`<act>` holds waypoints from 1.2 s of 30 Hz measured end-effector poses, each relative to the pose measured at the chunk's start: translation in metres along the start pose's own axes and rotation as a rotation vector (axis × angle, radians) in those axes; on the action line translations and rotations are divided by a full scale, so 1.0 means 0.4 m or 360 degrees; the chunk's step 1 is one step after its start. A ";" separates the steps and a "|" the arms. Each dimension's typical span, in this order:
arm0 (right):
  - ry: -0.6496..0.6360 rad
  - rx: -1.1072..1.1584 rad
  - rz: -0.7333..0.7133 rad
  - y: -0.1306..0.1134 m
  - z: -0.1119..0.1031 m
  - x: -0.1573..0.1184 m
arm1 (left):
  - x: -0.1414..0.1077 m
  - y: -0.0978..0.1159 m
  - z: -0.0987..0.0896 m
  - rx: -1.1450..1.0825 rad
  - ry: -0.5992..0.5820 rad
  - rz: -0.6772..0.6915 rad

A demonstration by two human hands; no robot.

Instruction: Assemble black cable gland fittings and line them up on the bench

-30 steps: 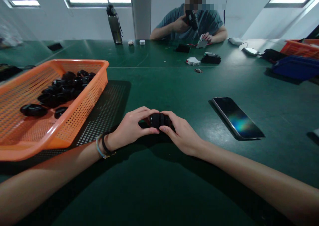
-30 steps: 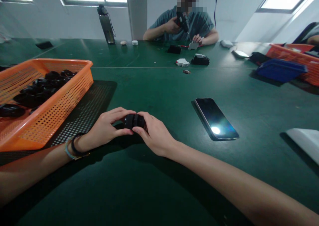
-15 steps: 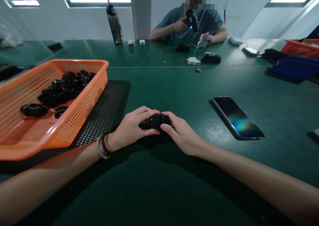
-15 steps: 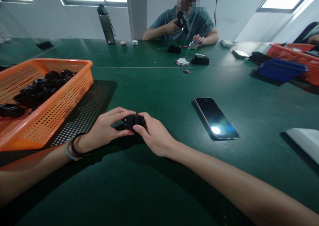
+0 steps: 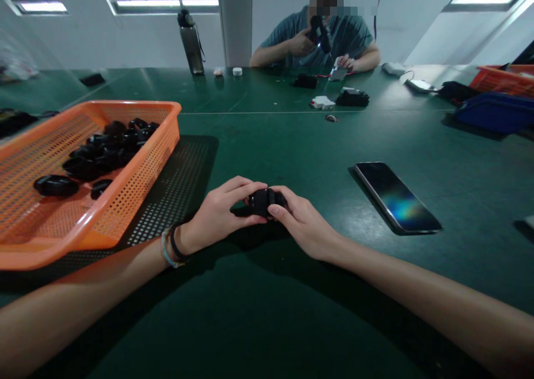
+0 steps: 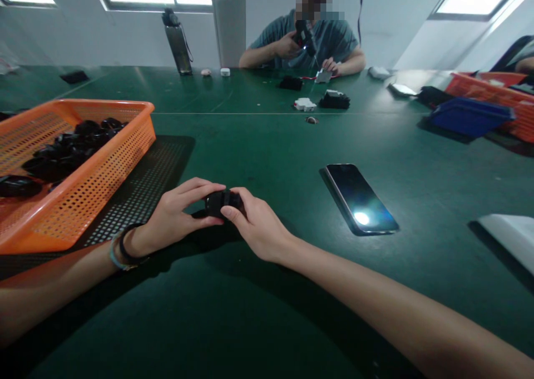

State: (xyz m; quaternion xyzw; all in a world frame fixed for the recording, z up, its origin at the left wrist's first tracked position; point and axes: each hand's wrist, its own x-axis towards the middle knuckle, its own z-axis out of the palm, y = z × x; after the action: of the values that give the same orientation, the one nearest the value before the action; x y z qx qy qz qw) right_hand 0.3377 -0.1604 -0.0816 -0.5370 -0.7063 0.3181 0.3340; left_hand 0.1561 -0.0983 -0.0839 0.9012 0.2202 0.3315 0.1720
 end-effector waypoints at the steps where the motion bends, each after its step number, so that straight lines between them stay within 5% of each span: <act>1: 0.0031 -0.0017 -0.0013 0.003 0.002 0.001 | 0.002 -0.001 0.001 -0.0011 0.0011 -0.0016; 10: 0.0094 -0.0238 -0.0139 0.023 0.001 0.013 | 0.011 -0.004 0.002 -0.0233 -0.0060 -0.0187; 16: 0.0211 -0.0400 -0.0541 0.052 -0.007 0.017 | 0.013 -0.018 0.007 -0.0700 -0.0297 -0.0437; 21: 0.0245 -0.0514 -0.0664 0.061 -0.010 0.021 | 0.013 -0.016 0.008 -0.0920 -0.0405 -0.0513; 30: 0.0203 -0.0559 -0.0770 0.052 -0.004 0.016 | 0.018 -0.013 -0.011 -0.0678 -0.0504 -0.0337; 36: 0.0280 -0.0496 -0.0629 0.049 0.004 0.016 | 0.010 0.003 0.003 -0.0601 -0.0466 -0.0369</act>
State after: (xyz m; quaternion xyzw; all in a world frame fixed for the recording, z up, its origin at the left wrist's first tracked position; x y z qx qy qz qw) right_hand 0.3456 -0.1500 -0.0975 -0.4592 -0.8061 0.0861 0.3631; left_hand 0.1602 -0.0975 -0.0822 0.8602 0.2289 0.2109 0.4038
